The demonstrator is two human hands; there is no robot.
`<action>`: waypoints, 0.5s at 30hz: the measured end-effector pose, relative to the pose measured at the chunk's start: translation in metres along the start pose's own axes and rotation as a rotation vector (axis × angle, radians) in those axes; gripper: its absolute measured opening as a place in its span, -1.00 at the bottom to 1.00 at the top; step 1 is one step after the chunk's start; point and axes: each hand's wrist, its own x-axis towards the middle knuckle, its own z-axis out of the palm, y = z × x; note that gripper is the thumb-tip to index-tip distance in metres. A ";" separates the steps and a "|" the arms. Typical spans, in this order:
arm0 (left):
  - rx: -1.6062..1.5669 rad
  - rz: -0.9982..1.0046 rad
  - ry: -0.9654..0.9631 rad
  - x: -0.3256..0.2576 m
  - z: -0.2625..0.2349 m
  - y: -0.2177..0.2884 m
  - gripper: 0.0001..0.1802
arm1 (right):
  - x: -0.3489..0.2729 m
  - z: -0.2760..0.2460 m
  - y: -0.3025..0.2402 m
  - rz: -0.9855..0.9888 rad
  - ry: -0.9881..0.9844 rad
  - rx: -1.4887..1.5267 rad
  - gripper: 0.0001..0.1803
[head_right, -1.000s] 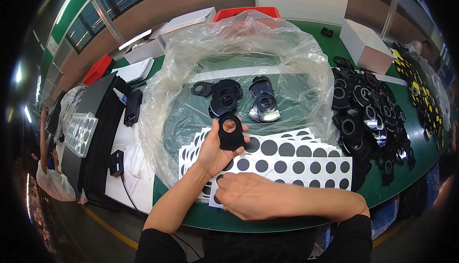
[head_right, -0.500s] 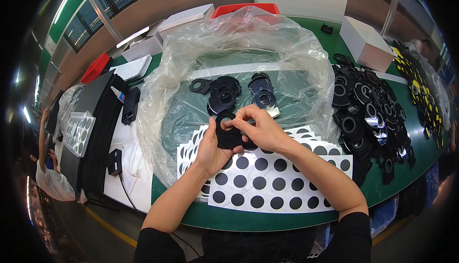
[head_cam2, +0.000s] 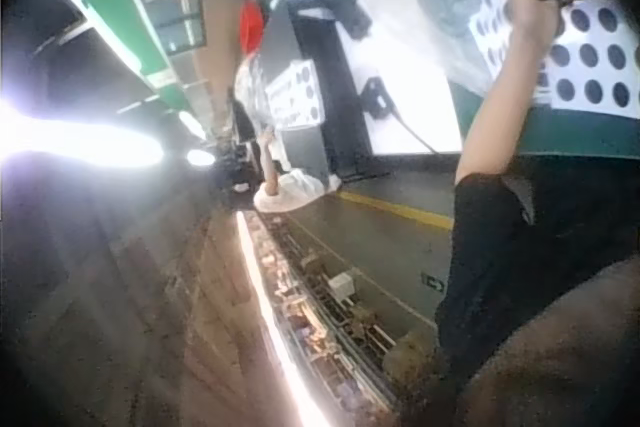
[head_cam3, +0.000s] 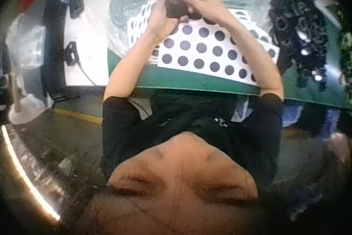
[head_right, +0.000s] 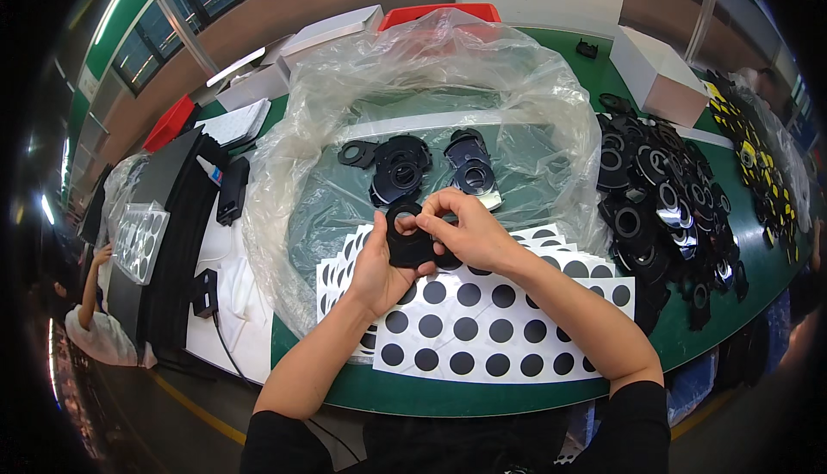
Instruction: Attaching circular adhesive pads to black plastic components on an assembly line.
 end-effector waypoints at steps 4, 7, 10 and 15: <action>0.002 0.002 0.004 -0.001 0.002 0.000 -0.42 | -0.001 0.000 -0.002 0.010 -0.006 -0.007 -0.82; 0.007 0.003 0.002 0.000 0.000 -0.001 -0.42 | -0.001 0.000 0.001 0.008 -0.001 -0.007 -0.82; 0.008 0.010 0.008 0.000 0.001 0.000 -0.40 | -0.001 0.002 -0.001 0.000 0.009 -0.011 -0.82; 0.018 0.028 -0.011 0.000 0.001 0.000 -0.60 | -0.003 0.005 -0.003 -0.023 0.033 -0.047 -0.82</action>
